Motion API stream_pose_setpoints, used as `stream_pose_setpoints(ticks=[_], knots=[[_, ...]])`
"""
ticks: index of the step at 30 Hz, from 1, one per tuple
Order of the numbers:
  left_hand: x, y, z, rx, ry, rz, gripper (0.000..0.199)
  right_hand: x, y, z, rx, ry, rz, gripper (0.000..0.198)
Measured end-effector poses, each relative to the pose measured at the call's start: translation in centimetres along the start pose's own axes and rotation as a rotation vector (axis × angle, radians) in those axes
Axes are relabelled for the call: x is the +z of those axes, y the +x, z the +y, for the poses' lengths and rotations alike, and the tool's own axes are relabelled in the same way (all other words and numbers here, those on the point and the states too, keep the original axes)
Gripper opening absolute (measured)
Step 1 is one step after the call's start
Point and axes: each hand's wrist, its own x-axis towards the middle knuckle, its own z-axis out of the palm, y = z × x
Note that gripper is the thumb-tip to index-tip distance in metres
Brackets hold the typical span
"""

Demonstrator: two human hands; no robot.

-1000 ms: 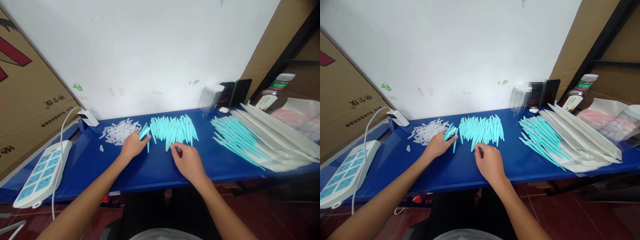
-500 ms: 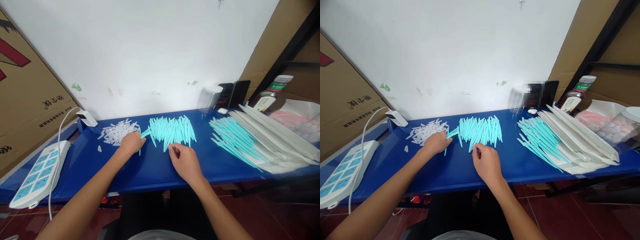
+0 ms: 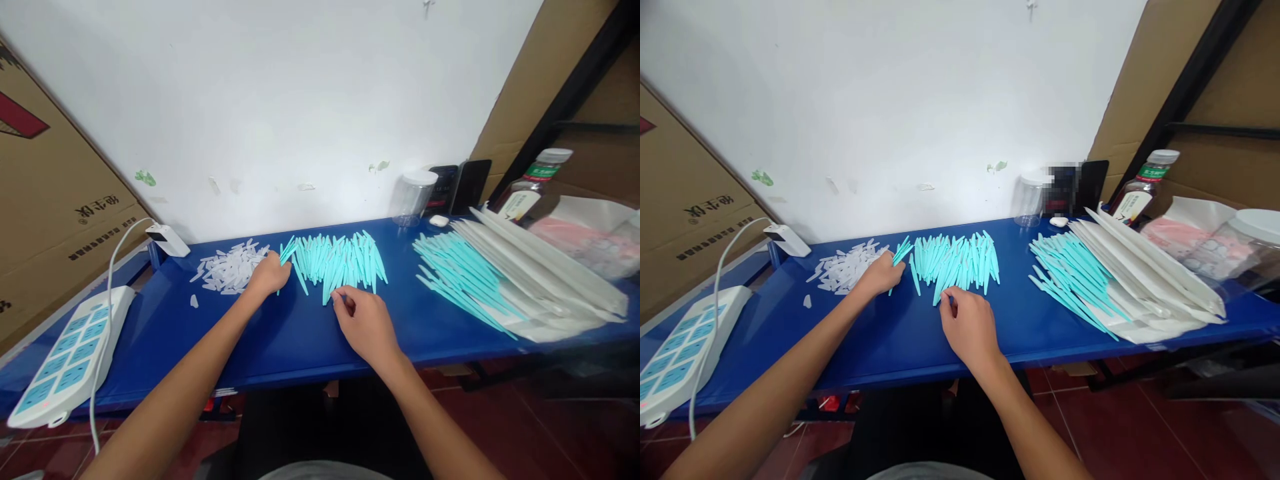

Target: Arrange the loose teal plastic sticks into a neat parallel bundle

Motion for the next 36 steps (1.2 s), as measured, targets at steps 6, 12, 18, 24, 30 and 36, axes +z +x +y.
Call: stream_pose_setpoints(ticks=[6, 12, 18, 24, 30, 36], knots=[[0.6, 0.1, 0.8, 0.024, 0.126, 0.048, 0.054, -0.2, 0.0, -0.1, 0.002, 0.002, -0.011, 0.028], [0.3, -0.4, 1.1, 0.036, 0.207, 0.053, 0.048, -0.2, 0.0, -0.1, 0.011, -0.005, -0.006, 0.028], [0.1, -0.2, 0.1, 0.052, 0.216, 0.015, 0.04, -0.5, 0.3, -0.2, 0.046, -0.13, 0.0, 0.037], [-0.4, 0.9, -0.7, 0.137, 0.062, 0.082, 0.029, -1.5, 4.4, -2.2, 0.259, -0.545, -0.143, 0.071], [-1.9, 2.9, -0.9, 0.259, -0.334, 0.218, 0.048, -1.1, 8.5, -3.8, 0.341, -0.598, -0.297, 0.083], [-0.4, 5.1, 0.0, 0.267, -0.756, 0.183, 0.043, -0.1, 8.9, -4.0, 0.339, -0.623, -0.375, 0.044]])
